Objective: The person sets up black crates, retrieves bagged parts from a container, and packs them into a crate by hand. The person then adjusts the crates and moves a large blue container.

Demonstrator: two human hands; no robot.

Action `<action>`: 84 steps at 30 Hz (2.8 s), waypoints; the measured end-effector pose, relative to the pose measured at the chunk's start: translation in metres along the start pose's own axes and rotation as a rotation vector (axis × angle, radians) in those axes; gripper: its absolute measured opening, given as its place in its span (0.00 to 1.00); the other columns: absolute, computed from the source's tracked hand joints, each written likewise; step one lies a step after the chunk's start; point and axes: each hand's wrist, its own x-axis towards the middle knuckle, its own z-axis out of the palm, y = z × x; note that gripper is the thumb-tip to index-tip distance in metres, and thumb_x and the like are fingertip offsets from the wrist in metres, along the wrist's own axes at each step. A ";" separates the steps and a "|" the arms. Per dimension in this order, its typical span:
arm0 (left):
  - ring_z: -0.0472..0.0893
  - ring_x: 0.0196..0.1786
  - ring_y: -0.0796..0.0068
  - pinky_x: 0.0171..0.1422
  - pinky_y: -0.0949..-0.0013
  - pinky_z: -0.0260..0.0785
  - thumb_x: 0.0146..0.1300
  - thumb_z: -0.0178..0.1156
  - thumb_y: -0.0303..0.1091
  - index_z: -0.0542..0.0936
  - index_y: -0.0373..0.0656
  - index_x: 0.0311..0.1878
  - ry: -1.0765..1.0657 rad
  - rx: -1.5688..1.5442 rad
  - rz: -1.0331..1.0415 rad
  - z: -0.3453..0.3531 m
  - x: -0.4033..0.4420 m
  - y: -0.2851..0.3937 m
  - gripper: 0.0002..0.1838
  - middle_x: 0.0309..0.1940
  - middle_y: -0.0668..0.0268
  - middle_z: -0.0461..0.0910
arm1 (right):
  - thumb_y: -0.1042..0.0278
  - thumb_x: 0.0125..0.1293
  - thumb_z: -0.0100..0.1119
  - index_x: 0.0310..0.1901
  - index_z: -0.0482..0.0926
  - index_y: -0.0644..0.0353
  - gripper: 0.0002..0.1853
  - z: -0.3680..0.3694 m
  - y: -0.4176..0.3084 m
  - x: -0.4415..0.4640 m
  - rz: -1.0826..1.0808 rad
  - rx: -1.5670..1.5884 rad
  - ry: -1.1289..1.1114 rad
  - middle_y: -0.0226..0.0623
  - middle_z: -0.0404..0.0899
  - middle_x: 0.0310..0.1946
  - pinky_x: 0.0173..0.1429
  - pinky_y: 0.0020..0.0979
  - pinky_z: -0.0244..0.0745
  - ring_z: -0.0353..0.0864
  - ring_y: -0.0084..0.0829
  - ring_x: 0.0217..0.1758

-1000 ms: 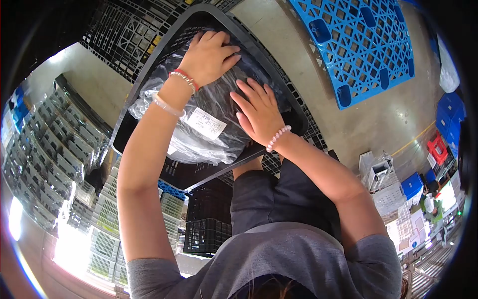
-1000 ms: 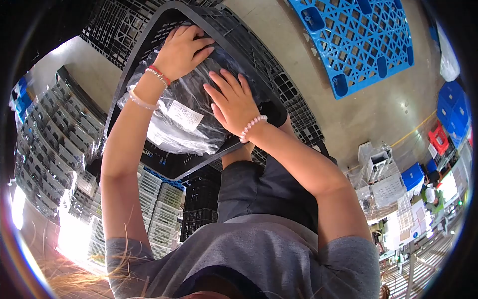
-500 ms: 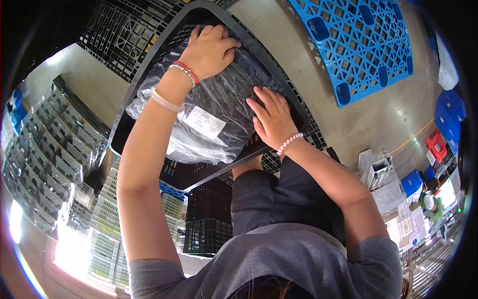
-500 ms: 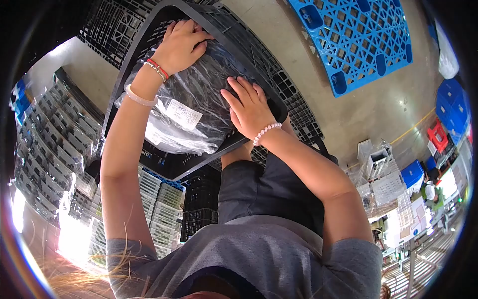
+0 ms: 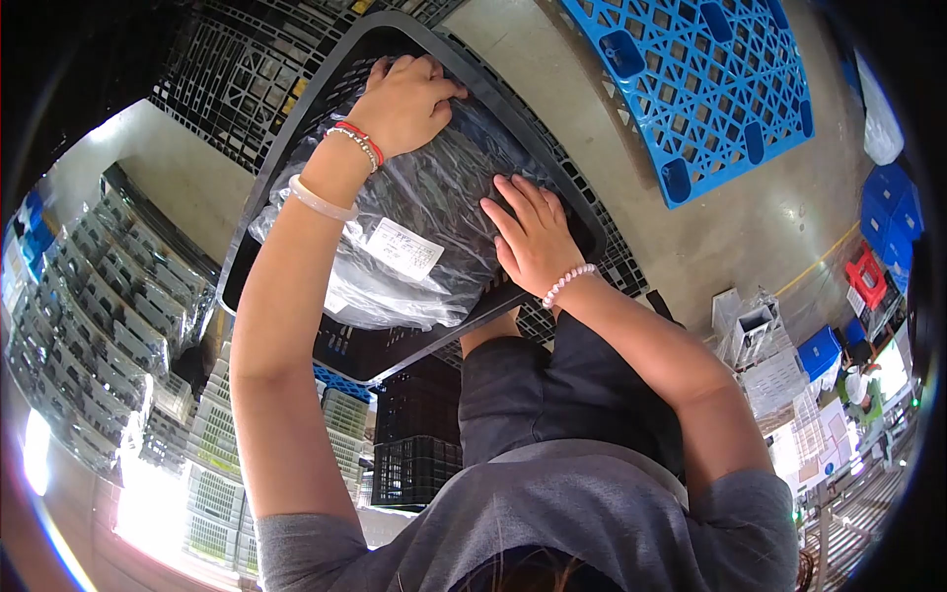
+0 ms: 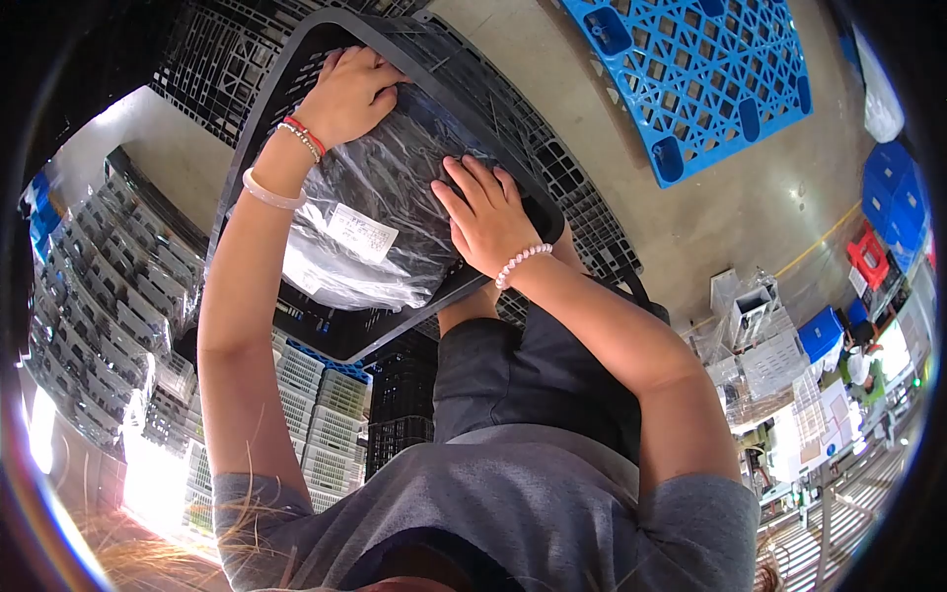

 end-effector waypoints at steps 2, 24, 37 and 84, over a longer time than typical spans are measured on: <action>0.67 0.55 0.59 0.62 0.44 0.52 0.54 0.48 0.35 0.78 0.53 0.45 -0.018 0.007 0.017 0.000 0.001 -0.001 0.16 0.45 0.61 0.71 | 0.68 0.53 0.53 0.55 0.65 0.56 0.25 0.000 0.000 0.000 -0.002 -0.004 0.002 0.42 0.58 0.61 0.62 0.48 0.52 0.56 0.41 0.64; 0.64 0.62 0.64 0.63 0.47 0.52 0.60 0.52 0.41 0.73 0.48 0.51 0.225 0.075 -0.164 0.001 -0.043 0.031 0.17 0.57 0.63 0.67 | 0.68 0.52 0.52 0.55 0.65 0.56 0.26 0.003 -0.001 0.000 -0.007 -0.052 0.018 0.41 0.59 0.61 0.62 0.47 0.53 0.57 0.41 0.64; 0.68 0.56 0.60 0.62 0.45 0.50 0.53 0.56 0.28 0.74 0.46 0.46 0.455 -0.230 -0.346 -0.002 -0.134 0.115 0.15 0.49 0.61 0.69 | 0.71 0.52 0.51 0.55 0.65 0.58 0.24 0.004 -0.004 -0.001 -0.036 -0.084 0.063 0.44 0.59 0.60 0.61 0.45 0.55 0.58 0.44 0.63; 0.78 0.44 0.63 0.49 0.70 0.68 0.57 0.57 0.29 0.77 0.37 0.42 0.782 -0.517 -0.396 -0.045 -0.386 0.369 0.11 0.40 0.57 0.78 | 0.61 0.65 0.48 0.49 0.72 0.65 0.17 -0.009 0.092 -0.556 0.899 0.548 0.046 0.43 0.78 0.40 0.46 0.30 0.73 0.78 0.33 0.40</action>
